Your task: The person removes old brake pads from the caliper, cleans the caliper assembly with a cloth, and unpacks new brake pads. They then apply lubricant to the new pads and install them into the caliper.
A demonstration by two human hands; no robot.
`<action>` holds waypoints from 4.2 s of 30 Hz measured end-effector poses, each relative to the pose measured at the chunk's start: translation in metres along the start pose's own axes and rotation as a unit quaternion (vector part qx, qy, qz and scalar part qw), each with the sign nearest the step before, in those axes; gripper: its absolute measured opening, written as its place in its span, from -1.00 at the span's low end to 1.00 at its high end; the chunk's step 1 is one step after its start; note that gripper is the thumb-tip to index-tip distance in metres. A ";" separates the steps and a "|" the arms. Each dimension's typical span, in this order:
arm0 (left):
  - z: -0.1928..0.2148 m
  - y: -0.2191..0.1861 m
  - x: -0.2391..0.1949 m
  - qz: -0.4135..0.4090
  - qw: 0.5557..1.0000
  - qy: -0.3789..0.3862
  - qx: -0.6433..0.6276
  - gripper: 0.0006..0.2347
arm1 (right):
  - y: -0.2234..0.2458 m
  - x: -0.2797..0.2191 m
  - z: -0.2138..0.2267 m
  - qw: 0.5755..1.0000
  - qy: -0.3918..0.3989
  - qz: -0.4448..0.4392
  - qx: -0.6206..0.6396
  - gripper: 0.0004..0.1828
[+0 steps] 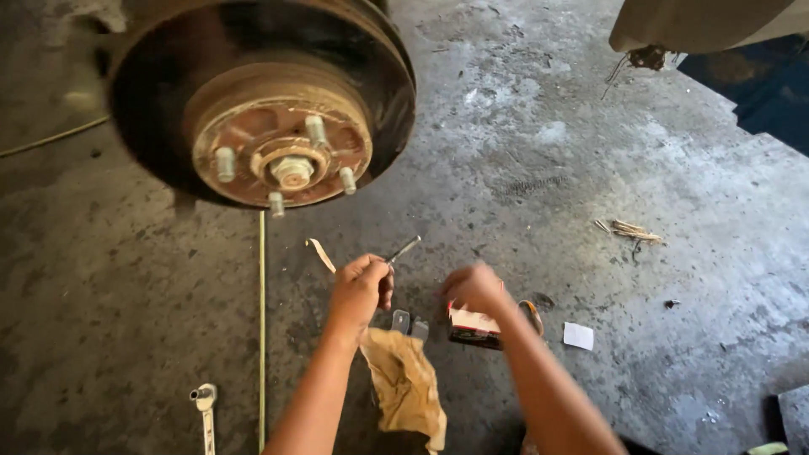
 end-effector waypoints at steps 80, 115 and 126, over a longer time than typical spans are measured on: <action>-0.037 0.297 0.076 0.208 0.967 0.030 0.148 -0.80 | -0.153 0.023 -0.059 0.994 -0.083 -0.060 0.029 -0.73; -0.054 0.000 0.027 -0.279 0.948 0.052 0.147 -0.99 | 0.080 0.018 0.104 0.751 -0.052 -0.041 0.657 -0.90; -0.077 -0.076 -0.026 -0.439 0.848 0.176 0.239 -0.94 | 0.121 0.003 0.171 0.900 -0.125 0.102 0.406 -0.95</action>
Point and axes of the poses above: each hand's wrist, its own x-axis towards the middle knuckle, its own z-axis out of the back of the hand, y = z × x, the point moved 10 cm from there along x, towards the middle knuckle, and after that the axes turned 15 degrees about -y, right-handed, at the moved point
